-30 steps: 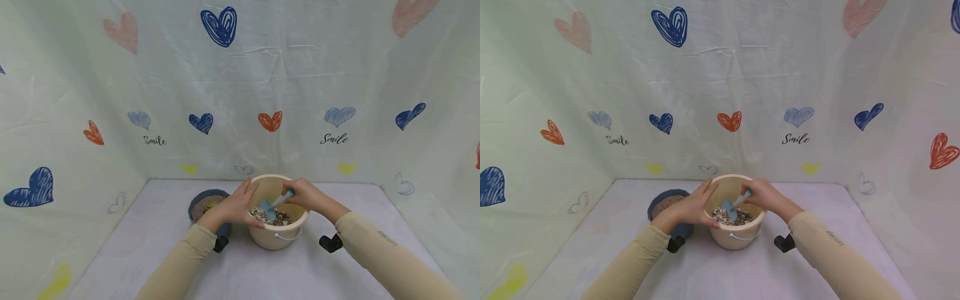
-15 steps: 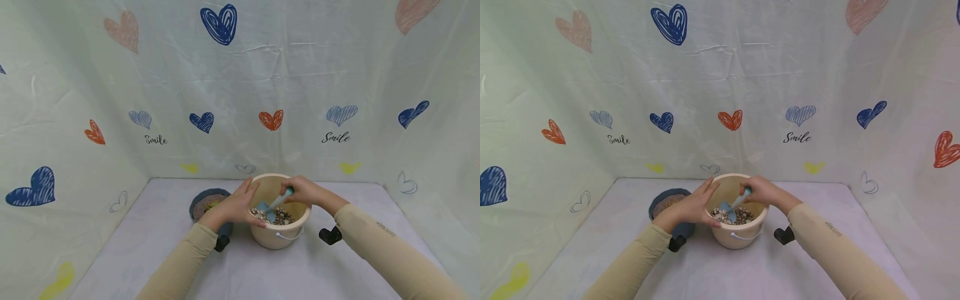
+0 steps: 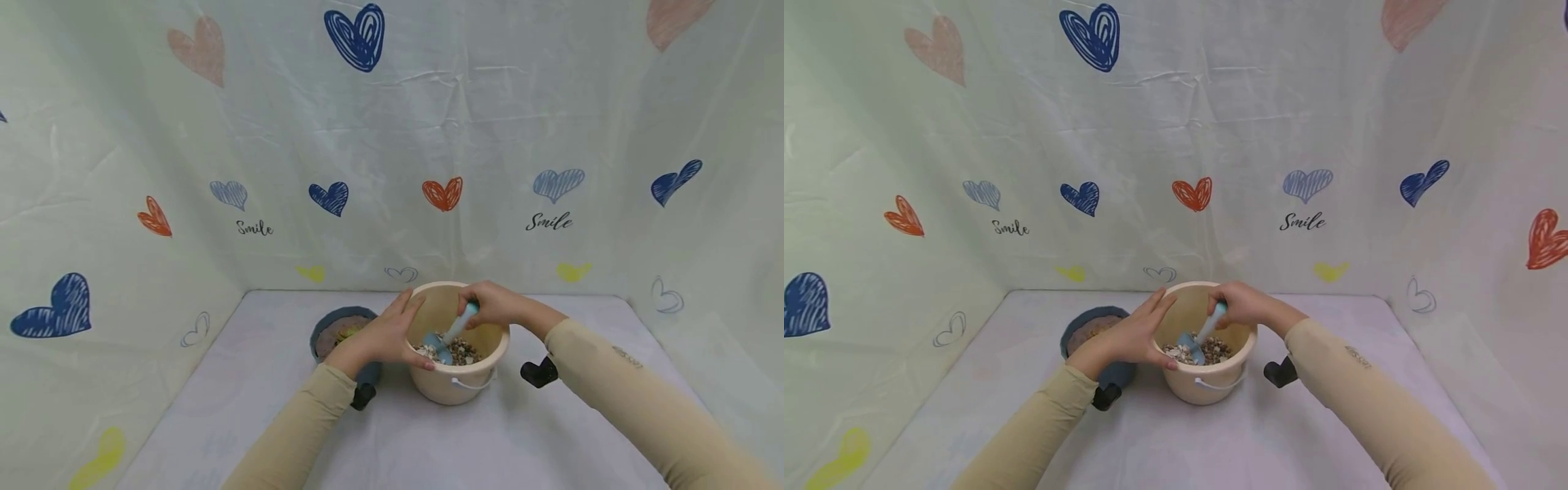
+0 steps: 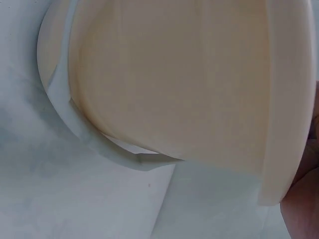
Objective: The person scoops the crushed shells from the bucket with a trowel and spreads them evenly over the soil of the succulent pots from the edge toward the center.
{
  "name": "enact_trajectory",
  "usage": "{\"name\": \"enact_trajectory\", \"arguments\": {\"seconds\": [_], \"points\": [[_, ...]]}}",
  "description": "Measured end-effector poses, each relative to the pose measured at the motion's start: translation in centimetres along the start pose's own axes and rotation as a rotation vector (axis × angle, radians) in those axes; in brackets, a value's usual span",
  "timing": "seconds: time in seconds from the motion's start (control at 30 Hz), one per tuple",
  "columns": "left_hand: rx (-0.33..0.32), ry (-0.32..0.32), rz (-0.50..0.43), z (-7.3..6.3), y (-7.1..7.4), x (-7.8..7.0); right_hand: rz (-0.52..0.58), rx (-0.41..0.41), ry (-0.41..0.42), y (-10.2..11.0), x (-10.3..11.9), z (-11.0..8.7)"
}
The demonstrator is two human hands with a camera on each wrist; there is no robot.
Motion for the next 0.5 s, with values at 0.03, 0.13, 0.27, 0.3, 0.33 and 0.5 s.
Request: {"name": "enact_trajectory", "arguments": {"seconds": [0.03,0.13,0.27,0.3,0.33,0.5], "points": [[-0.005,-0.002,0.0,0.01,0.01,0.01,0.012,0.004,-0.007,0.11,0.03,0.0],[-0.011,-0.001,-0.004,0.03,0.03,0.06,0.044,0.017,-0.025,0.37,0.1,0.02],[-0.014,-0.003,-0.013,0.06,0.04,0.08,0.083,0.027,-0.042,0.54,-0.13,0.05],[-0.014,-0.003,-0.016,0.07,0.02,0.08,0.096,0.029,-0.048,0.56,-0.19,0.01],[-0.013,-0.002,-0.016,0.07,0.01,0.09,0.111,0.029,-0.054,0.59,-0.25,-0.05],[-0.012,0.012,-0.016,0.04,-0.06,0.01,0.213,0.021,-0.094,0.65,-0.55,-0.42]]}}
Point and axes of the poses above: each hand's wrist, its own z-axis towards the middle knuckle, its own y-axis out of the back of the hand, x = y × z, the point moved 2 cm from there along z, towards the middle knuckle, and after that the axes turned 15 degrees about x, right-handed, at the moved point
